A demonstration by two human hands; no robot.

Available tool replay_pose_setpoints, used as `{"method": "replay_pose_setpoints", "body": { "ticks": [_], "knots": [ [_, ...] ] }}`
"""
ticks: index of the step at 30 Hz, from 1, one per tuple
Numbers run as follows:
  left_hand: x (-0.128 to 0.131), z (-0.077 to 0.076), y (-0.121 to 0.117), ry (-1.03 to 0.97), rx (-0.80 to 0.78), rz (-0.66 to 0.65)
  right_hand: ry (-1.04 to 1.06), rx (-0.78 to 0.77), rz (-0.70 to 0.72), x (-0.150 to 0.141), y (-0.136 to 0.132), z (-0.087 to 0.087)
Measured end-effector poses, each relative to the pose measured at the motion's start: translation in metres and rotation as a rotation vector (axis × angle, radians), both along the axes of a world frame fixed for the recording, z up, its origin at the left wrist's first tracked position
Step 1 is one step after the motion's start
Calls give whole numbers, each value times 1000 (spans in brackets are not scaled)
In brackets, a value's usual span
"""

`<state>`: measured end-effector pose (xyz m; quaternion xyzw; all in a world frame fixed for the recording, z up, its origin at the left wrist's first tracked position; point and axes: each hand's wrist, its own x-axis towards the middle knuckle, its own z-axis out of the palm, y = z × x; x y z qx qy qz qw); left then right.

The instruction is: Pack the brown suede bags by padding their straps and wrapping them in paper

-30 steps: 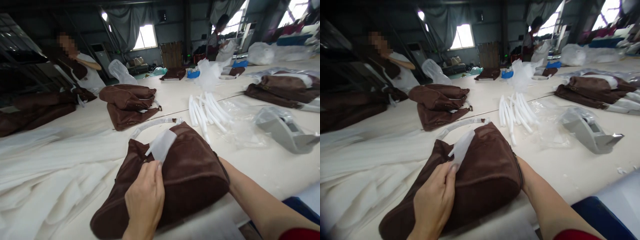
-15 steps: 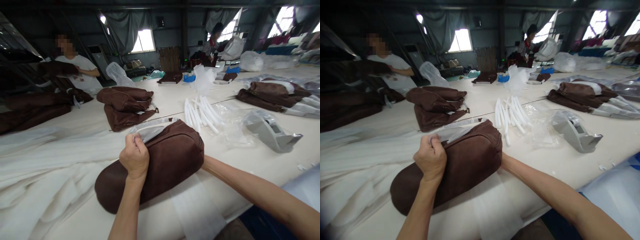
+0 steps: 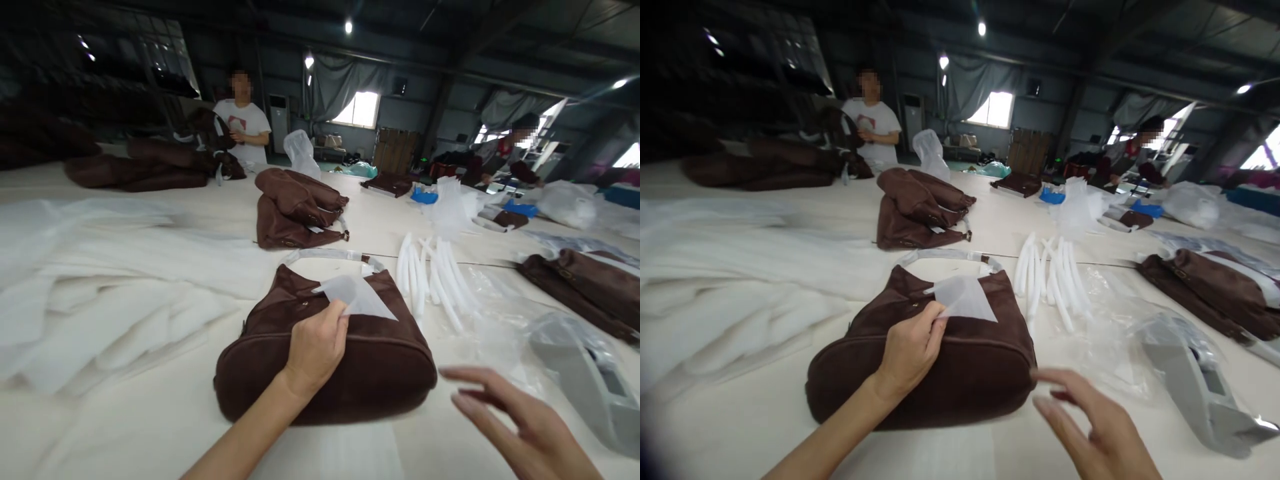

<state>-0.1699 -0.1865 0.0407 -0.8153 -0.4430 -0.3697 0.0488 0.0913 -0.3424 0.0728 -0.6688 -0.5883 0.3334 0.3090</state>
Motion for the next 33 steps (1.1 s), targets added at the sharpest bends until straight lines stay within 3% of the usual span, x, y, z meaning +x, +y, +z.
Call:
{"method": "replay_pose_setpoints", "body": {
  "ticks": [2,4,7,9,13,15,17,20,24,27,29,33],
  "knots": [
    [-1,3,0,27,-30,-34,-214,259,-7,-2,52,5],
    [-4,6,-1,48,-68,-67,-332,398,156,-15,105,5],
    [-16,11,-7,41,-102,-143,-374,415,475,-43,160,6],
    [-31,15,-14,7,-99,-184,-341,392,591,-64,174,9],
    [-71,19,-30,83,-143,-147,-287,356,416,-95,174,13],
    [-90,19,-32,183,-190,-129,-277,266,406,-101,172,12],
    [-103,21,-28,264,-233,-141,-228,190,430,-96,170,12],
    [-112,26,-21,352,-315,-171,-194,164,323,-71,153,19],
    [-105,35,-19,440,-334,-204,-400,62,278,-36,104,26],
    [-85,35,-22,515,-291,-239,-630,193,368,-29,76,12],
    [-69,32,-22,572,-269,-239,-769,327,415,-33,72,-5],
    [-56,26,-12,629,-204,-225,-929,529,375,-43,86,-32]
  ]
}}
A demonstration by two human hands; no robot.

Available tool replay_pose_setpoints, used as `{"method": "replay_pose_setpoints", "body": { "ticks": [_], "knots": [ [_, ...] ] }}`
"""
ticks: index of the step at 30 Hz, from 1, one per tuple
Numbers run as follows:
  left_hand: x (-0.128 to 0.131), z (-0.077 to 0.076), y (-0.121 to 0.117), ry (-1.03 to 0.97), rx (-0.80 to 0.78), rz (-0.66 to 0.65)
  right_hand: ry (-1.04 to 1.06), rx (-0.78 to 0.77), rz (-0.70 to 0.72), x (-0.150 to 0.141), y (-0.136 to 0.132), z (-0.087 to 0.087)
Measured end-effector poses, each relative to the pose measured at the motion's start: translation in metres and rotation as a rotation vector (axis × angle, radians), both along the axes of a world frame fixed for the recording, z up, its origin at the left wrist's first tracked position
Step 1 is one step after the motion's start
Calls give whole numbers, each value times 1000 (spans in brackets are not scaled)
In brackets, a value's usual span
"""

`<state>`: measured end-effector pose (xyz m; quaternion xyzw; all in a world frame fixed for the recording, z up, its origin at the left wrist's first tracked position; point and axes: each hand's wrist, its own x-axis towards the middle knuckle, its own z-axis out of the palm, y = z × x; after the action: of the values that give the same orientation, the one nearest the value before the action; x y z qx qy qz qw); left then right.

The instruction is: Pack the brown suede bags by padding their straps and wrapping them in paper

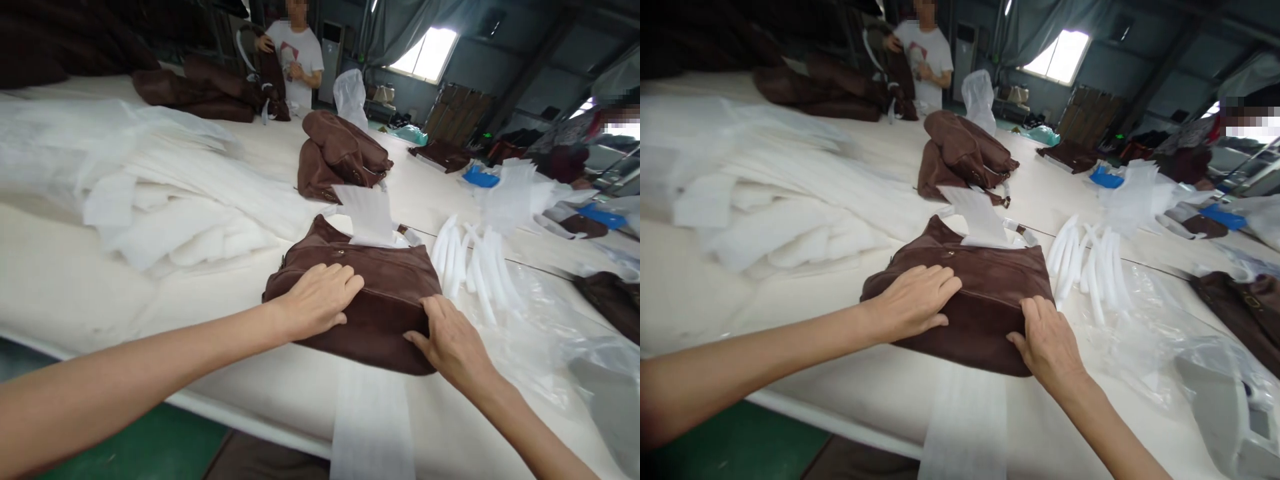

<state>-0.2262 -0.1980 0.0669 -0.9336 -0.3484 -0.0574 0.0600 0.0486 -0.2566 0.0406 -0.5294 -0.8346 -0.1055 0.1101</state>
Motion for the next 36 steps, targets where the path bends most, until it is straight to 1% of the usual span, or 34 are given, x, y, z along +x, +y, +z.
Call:
{"method": "replay_pose_setpoints", "body": {
  "ticks": [3,6,8,12,15,18,21,24,26,29,32,34,36],
  "knots": [
    [-11,1,4,18,-15,3,-9,71,50,3,4,-7],
    [-27,4,2,72,-76,54,11,77,96,11,1,-10],
    [-34,3,2,109,-97,54,42,89,124,15,-1,-14],
    [-47,-3,4,119,-66,18,135,120,206,20,-2,-27],
    [-64,-10,4,51,-46,17,188,172,256,23,-4,-36],
    [-78,-17,0,-13,-19,-1,189,212,307,29,-5,-43],
    [-86,-21,-4,-39,-4,23,250,112,295,42,-5,-48],
    [-90,-21,-8,-105,-47,62,338,28,239,55,-6,-47],
    [-92,-21,-11,-173,-113,63,379,0,177,57,-10,-44],
    [-97,-25,-9,-275,-188,56,436,-63,101,50,-16,-38],
    [-104,-33,0,-358,-213,41,448,-72,104,45,-15,-37],
    [-107,-37,4,-385,-230,22,415,-43,109,47,-15,-40],
    [-108,-40,3,-397,-249,21,359,-13,143,51,-18,-44]
  ]
}}
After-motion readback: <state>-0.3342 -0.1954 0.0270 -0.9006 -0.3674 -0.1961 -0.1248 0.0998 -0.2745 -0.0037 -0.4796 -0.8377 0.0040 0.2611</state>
